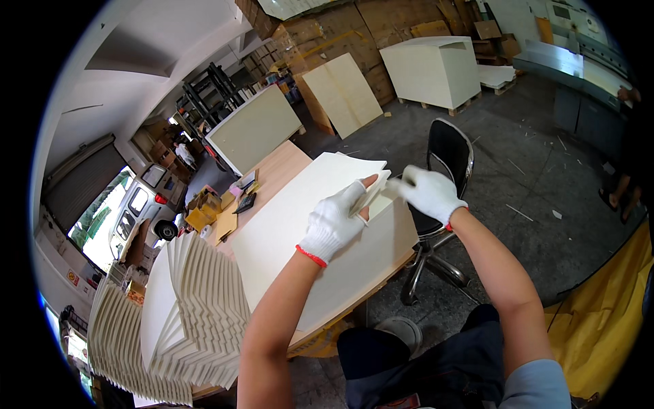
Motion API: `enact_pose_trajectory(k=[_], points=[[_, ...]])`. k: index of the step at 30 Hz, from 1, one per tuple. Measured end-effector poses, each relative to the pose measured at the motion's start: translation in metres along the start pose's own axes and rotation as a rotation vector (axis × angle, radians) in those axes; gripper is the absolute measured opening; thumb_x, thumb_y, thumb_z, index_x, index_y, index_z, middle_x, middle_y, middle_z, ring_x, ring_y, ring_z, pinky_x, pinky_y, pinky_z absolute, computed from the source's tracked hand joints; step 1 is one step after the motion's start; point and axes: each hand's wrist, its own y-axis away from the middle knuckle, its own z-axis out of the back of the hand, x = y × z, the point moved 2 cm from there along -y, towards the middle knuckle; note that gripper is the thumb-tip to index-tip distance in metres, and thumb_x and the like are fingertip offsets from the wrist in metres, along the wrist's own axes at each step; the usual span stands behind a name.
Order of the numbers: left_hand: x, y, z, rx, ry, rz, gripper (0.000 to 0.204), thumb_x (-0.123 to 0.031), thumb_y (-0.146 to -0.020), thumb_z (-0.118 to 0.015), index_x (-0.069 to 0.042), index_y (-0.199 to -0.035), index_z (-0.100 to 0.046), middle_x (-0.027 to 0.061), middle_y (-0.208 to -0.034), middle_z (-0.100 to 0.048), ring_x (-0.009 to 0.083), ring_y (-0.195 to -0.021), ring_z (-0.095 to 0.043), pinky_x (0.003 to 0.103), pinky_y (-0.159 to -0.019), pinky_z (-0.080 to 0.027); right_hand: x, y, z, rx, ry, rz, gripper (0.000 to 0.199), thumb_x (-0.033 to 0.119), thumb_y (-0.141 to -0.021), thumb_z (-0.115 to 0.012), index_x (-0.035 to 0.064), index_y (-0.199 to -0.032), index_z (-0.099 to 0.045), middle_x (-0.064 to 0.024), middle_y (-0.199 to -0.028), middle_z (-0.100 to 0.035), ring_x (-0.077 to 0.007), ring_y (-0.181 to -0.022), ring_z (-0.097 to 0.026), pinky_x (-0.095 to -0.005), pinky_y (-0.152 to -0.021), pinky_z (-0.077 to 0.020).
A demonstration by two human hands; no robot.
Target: The person sits at a workbench and repeatedly picks up stacks of white rectangular panels, aligns them, and places them onto a growing pile. The person wears white gloves and handles the panels with both hands, ensuring they are stacked neatly.
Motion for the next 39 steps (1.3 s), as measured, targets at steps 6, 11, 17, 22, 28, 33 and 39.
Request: enact_pose_trajectory(k=[6, 11, 17, 22, 28, 33, 39], points=[[-0.002, -0.020, -0.004, 0.021, -0.164, 0.026, 0.038, -0.014, -0.086, -0.062, -0.017, -0.124, -0.064, 0.0168, -0.108, -0.070, 0.0333, -0.098, -0.068, 0.041, -0.085, -0.052, 0.007, -0.001, 0.006, -0.025, 0.359, 0.336, 0.043, 0.049, -0.091, -0.052, 0.0099, -0.085, -0.068, -0.0165, -0.085, -0.070, -0.0333, -0.079, -0.068, -0.0457, -0.070, -0.0511], [0.013, -0.030, -0.008, 0.015, -0.186, 0.020, 0.034, -0.025, -0.088, -0.062, -0.018, -0.121, -0.064, 0.0157, -0.108, -0.069, 0.0356, -0.098, -0.066, 0.044, -0.084, -0.052, 0.022, -0.015, 0.003, -0.123, 0.281, 0.463, 0.044, 0.050, -0.093, -0.050, 0.0103, -0.090, -0.068, -0.0149, -0.082, -0.070, -0.0344, -0.076, -0.068, -0.0473, -0.070, -0.0518], [0.020, -0.012, -0.006, 0.065, 0.117, 0.016, 0.035, -0.019, -0.091, -0.064, -0.011, -0.124, -0.065, 0.0138, -0.109, -0.071, 0.0249, -0.095, -0.068, 0.038, -0.084, -0.052, 0.019, -0.009, -0.014, -0.074, -0.269, 0.048, 0.055, 0.057, -0.098, -0.039, 0.0068, -0.098, -0.062, -0.0201, -0.093, -0.068, -0.0407, -0.095, -0.063, -0.0489, -0.081, -0.0458], [0.011, -0.004, -0.005, 0.017, 0.095, 0.038, 0.036, -0.018, -0.090, -0.068, -0.010, -0.125, -0.065, 0.0123, -0.105, -0.071, 0.0179, -0.083, -0.066, 0.033, -0.079, -0.052, 0.016, -0.008, -0.021, -0.108, -0.218, 0.056, 0.052, 0.052, -0.100, -0.037, 0.0056, -0.097, -0.059, -0.0232, -0.089, -0.066, -0.0442, -0.090, -0.061, -0.0518, -0.078, -0.0441], [0.007, -0.005, -0.002, 0.066, 0.143, 0.136, 0.036, -0.017, -0.091, -0.067, -0.011, -0.127, -0.064, 0.0133, -0.107, -0.071, 0.0198, -0.091, -0.066, 0.034, -0.084, -0.051, 0.013, -0.008, -0.023, -0.163, -0.223, 0.100, 0.050, 0.050, -0.101, -0.036, 0.0059, -0.096, -0.059, -0.0235, -0.086, -0.066, -0.0441, -0.088, -0.062, -0.0527, -0.077, -0.0437], [0.007, -0.003, -0.003, -0.066, 0.183, 0.049, 0.032, -0.014, -0.094, -0.059, -0.013, -0.126, -0.065, 0.0128, -0.100, -0.070, 0.0203, -0.091, -0.065, 0.034, -0.086, -0.050, 0.013, -0.007, -0.024, -0.177, -0.192, 0.111, 0.049, 0.051, -0.101, -0.038, 0.0067, -0.096, -0.059, -0.0231, -0.083, -0.066, -0.0431, -0.084, -0.063, -0.0531, -0.074, -0.0445], [0.005, -0.004, -0.004, 0.057, 0.079, 0.150, 0.032, -0.019, -0.092, -0.064, -0.015, -0.124, -0.067, 0.0097, -0.088, -0.067, 0.0181, -0.081, -0.062, 0.033, -0.079, -0.049, 0.010, -0.009, -0.029, -0.207, -0.181, 0.121, 0.047, 0.050, -0.101, -0.039, 0.0072, -0.098, -0.058, -0.0228, -0.082, -0.066, -0.0425, -0.083, -0.063, -0.0537, -0.072, -0.0449]])
